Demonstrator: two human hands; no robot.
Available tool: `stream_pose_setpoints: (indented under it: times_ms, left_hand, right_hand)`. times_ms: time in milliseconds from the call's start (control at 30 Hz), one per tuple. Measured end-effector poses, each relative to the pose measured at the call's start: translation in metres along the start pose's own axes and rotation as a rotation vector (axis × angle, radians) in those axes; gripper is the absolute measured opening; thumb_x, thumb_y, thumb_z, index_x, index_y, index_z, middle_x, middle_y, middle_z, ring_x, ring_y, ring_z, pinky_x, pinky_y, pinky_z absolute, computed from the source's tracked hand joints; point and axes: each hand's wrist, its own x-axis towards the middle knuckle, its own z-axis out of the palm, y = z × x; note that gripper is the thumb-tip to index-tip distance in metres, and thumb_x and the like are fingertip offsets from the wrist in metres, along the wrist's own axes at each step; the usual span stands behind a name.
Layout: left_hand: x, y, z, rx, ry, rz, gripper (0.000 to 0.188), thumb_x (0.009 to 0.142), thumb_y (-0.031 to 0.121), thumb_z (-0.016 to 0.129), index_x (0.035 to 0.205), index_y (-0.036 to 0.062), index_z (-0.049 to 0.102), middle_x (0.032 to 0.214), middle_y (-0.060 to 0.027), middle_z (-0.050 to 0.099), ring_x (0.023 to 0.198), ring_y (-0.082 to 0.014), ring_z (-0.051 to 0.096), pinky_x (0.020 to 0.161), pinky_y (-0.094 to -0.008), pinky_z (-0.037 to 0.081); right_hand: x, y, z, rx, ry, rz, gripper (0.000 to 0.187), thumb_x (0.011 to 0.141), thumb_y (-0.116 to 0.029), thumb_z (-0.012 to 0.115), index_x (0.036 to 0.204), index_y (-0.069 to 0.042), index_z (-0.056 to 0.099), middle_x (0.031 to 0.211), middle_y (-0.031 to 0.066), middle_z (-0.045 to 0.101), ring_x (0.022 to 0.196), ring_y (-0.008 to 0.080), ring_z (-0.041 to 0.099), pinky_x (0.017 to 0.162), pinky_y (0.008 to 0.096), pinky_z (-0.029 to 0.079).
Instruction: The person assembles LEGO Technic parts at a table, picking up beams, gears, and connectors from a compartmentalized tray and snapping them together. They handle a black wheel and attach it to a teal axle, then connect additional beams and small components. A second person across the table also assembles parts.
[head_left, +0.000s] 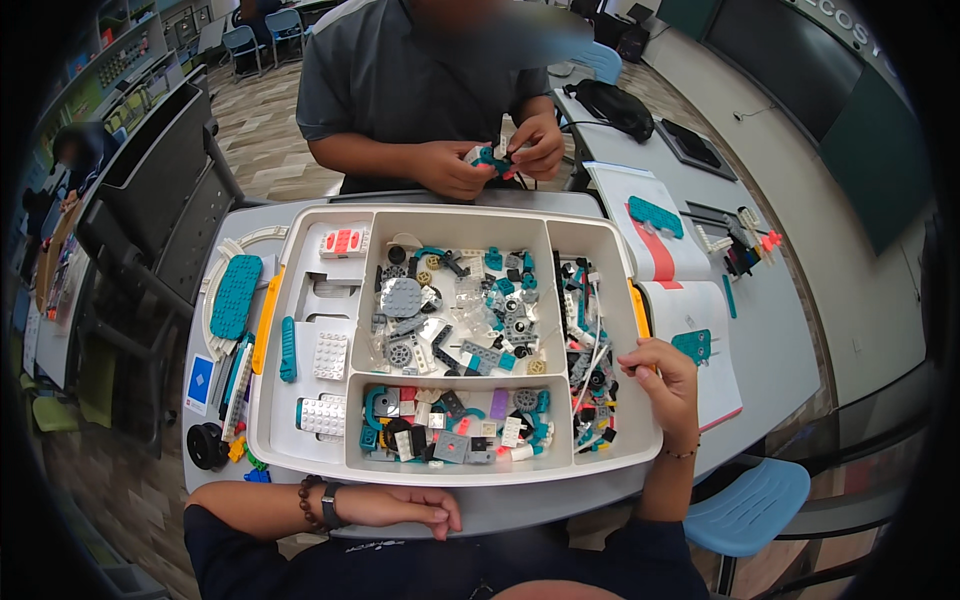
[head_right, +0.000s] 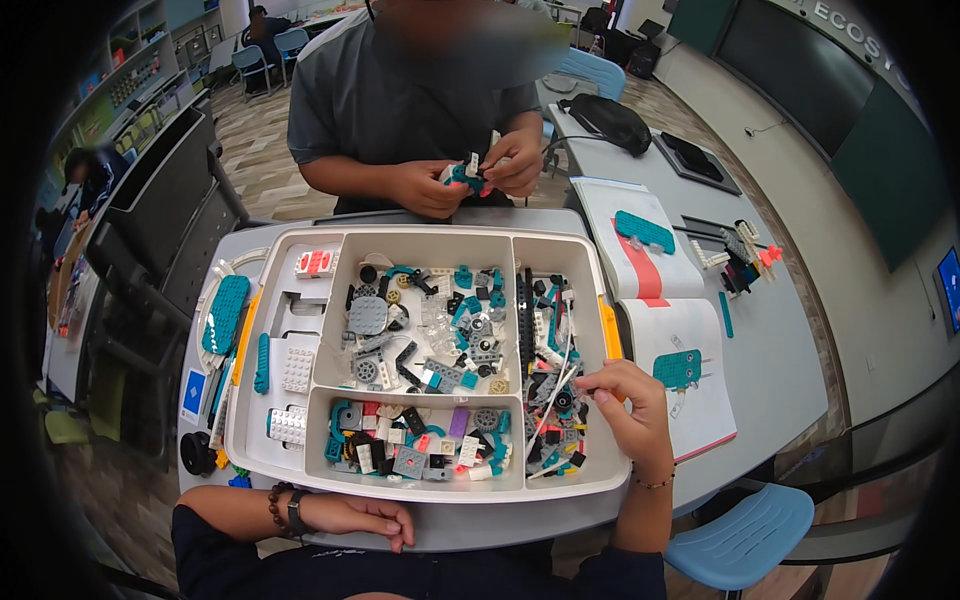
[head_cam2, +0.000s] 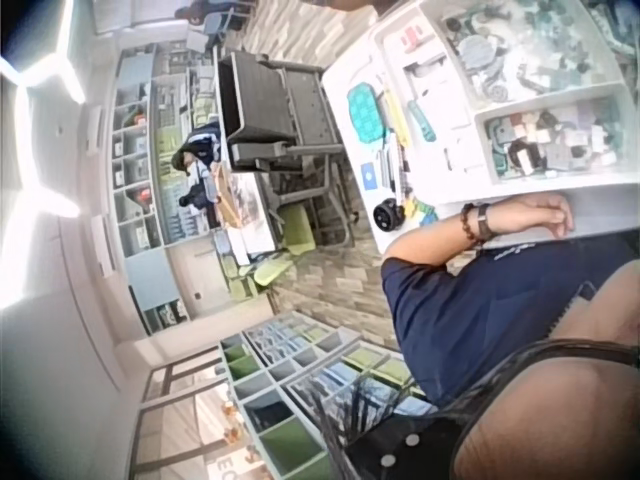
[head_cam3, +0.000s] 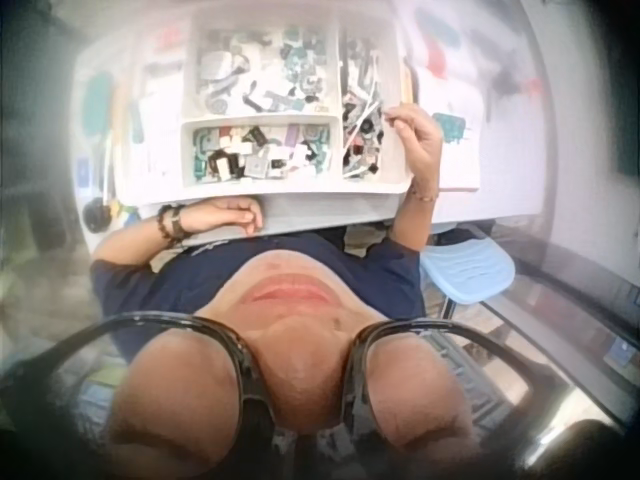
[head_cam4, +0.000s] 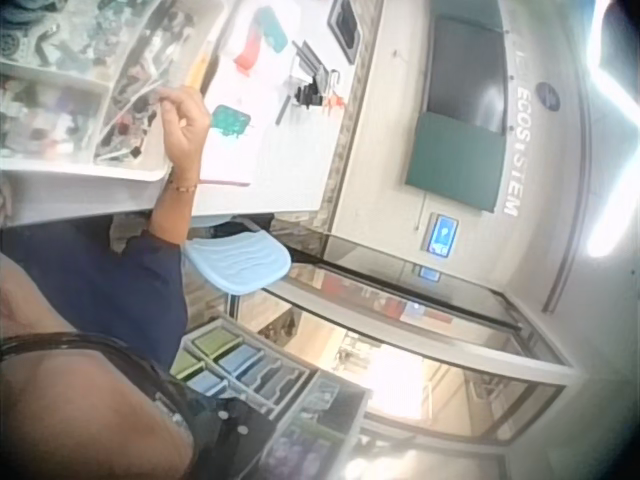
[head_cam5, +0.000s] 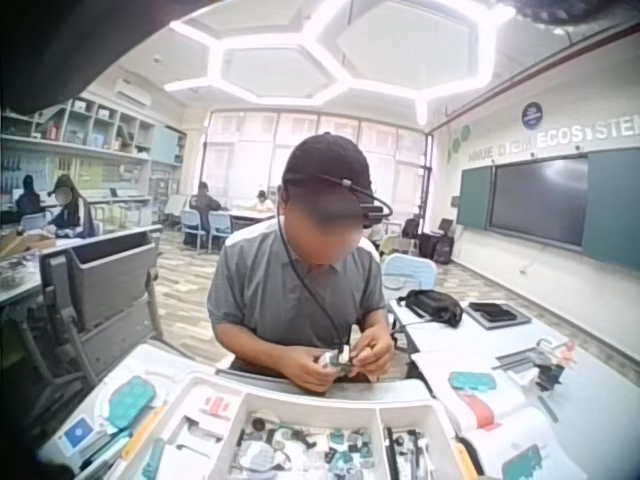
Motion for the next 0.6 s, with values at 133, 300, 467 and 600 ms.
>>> stream_pose_setpoints:
  times_ms: [133, 300, 467, 600]
  left_hand:
    - [-0.0007, 0.0033, 0.0019, -0.021, 0.010, -0.007, 0.027, 0.096, 0.022, 0.041, 0.105, 0.0007, 0.055, 0.093, -0.0012, 0.054, 0.089, -0.0077, 0.052, 0.086, -0.0237, 0.040]
    - [-0.0001, 0.0015, 0.0006, -0.008, 0.009, -0.013, 0.027, 0.096, 0.022, 0.041, 0.104, 0.0005, 0.055, 0.093, -0.0017, 0.054, 0.089, -0.0080, 0.052, 0.086, -0.0238, 0.040]
    - [0.0001, 0.0001, 0.0016, -0.014, 0.013, 0.009, 0.027, 0.095, 0.022, 0.042, 0.104, 0.0001, 0.055, 0.093, -0.0021, 0.055, 0.089, -0.0084, 0.052, 0.085, -0.0240, 0.041]
    - [0.0003, 0.0029, 0.0026, -0.014, 0.018, 0.004, 0.026, 0.095, 0.021, 0.042, 0.104, 0.0000, 0.055, 0.093, -0.0023, 0.055, 0.088, -0.0087, 0.052, 0.084, -0.0241, 0.041]
  right_hand:
    - [-0.0005, -0.0026, 0.0006, -0.016, 0.003, 0.028, 0.016, 0.075, -0.002, 0.054, 0.085, -0.001, 0.066, 0.076, 0.0087, 0.065, 0.073, 0.0188, 0.058, 0.091, 0.0381, 0.038]
    - [0.0004, -0.0023, 0.0019, -0.039, 0.018, 0.004, 0.016, 0.075, -0.003, 0.055, 0.085, 0.000, 0.066, 0.076, 0.0088, 0.064, 0.071, 0.0190, 0.058, 0.091, 0.0375, 0.038]
    - [0.0000, -0.0005, 0.0011, -0.058, 0.005, 0.011, 0.016, 0.073, -0.003, 0.056, 0.086, 0.000, 0.066, 0.075, 0.0085, 0.062, 0.068, 0.0176, 0.054, 0.084, 0.0322, 0.040]
    - [-0.0034, -0.0007, 0.0008, -0.033, 0.018, 0.059, 0.019, 0.072, 0.000, 0.057, 0.090, 0.001, 0.065, 0.080, 0.0082, 0.061, 0.071, 0.0151, 0.053, 0.078, 0.0265, 0.041]
